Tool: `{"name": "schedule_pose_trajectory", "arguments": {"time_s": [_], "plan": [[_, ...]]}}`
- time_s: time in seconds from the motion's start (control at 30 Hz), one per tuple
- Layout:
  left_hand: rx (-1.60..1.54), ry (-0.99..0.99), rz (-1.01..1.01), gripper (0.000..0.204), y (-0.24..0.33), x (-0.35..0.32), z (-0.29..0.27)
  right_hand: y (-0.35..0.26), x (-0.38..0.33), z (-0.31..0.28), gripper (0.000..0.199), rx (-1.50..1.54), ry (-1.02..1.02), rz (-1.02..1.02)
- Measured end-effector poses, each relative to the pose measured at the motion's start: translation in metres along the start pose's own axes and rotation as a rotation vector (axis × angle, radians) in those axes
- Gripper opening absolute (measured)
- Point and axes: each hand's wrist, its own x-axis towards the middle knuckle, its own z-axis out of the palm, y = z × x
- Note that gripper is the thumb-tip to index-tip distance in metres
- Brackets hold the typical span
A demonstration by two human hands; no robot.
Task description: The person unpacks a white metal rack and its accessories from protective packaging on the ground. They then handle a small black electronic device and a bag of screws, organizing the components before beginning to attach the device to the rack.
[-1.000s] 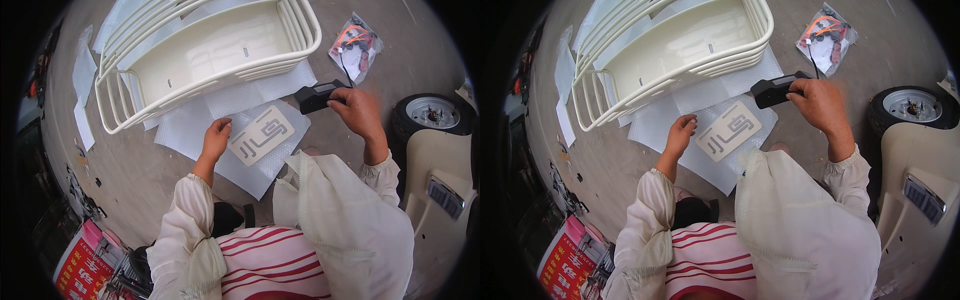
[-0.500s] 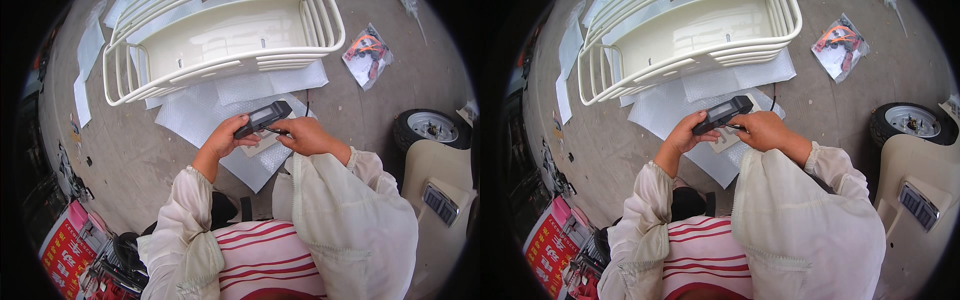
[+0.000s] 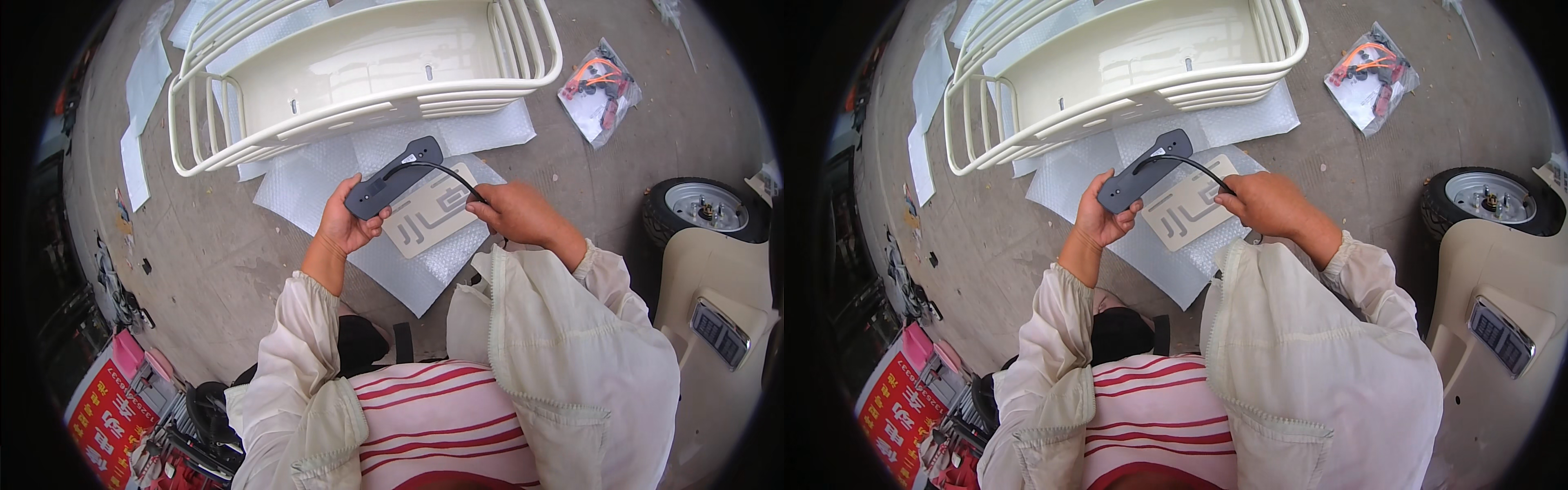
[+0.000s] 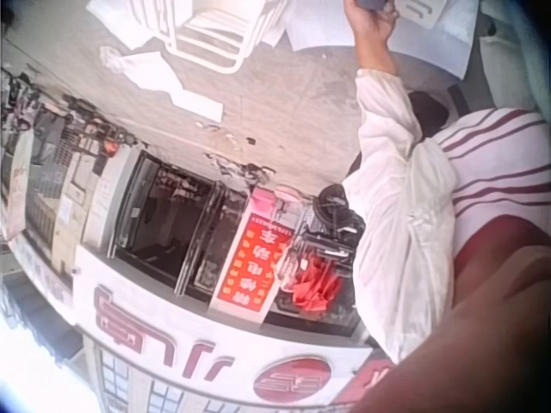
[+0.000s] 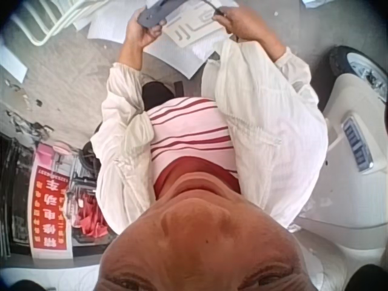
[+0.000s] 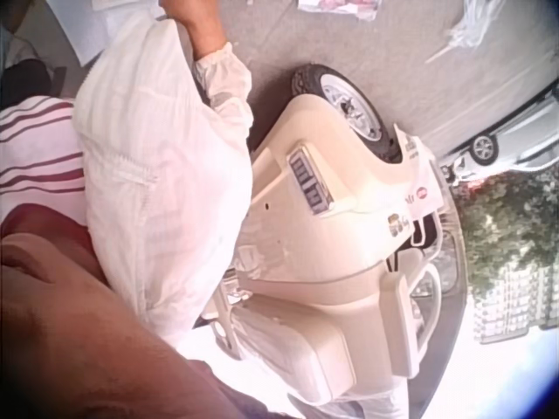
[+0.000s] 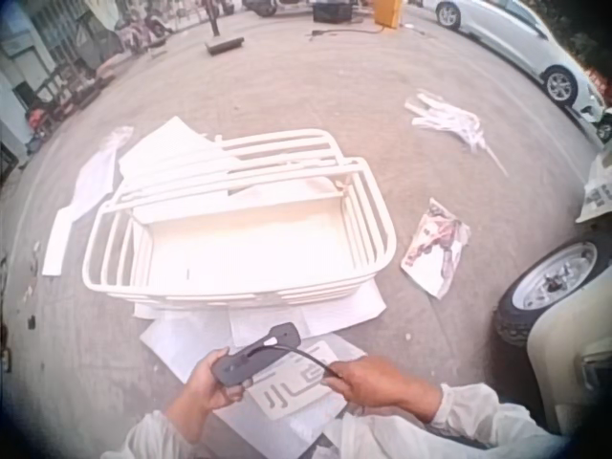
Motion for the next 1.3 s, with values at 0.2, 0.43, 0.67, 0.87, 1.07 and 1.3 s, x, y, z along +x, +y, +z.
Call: {"name": "schedule_pose_trajectory", "arguments": {"time_s": [0.2,0.43,0.67,0.87,1.07,1.3], "plan": [[-0.01,-0.014,0.013,0.051,0.001,-0.001,-0.001,0.003,-0.001,-0.002,0.027,0.037,-0.008,-0.072],[-0.001,-0.022,0.005,0.052,0.002,-0.002,0.003,0.013,0.0,0.001,0.026,-0.039,0.001,-0.057],[0.01,-0.047,0.008,0.053,0.001,-0.002,0.011,0.019,0.002,0.0,0.028,-0.121,0.083,-0.003],[0.038,-0.047,0.0,0.053,0.003,-0.004,0.014,0.018,0.002,-0.004,0.031,-0.11,0.129,0.019],[0.043,-0.054,-0.01,0.058,0.002,-0.003,0.017,0.022,0.003,-0.005,0.036,-0.138,0.087,0.072],[0.108,0.172,0.004,0.047,-0.007,0.006,-0.013,0.062,0.011,-0.02,0.05,0.236,0.155,0.186]]}}
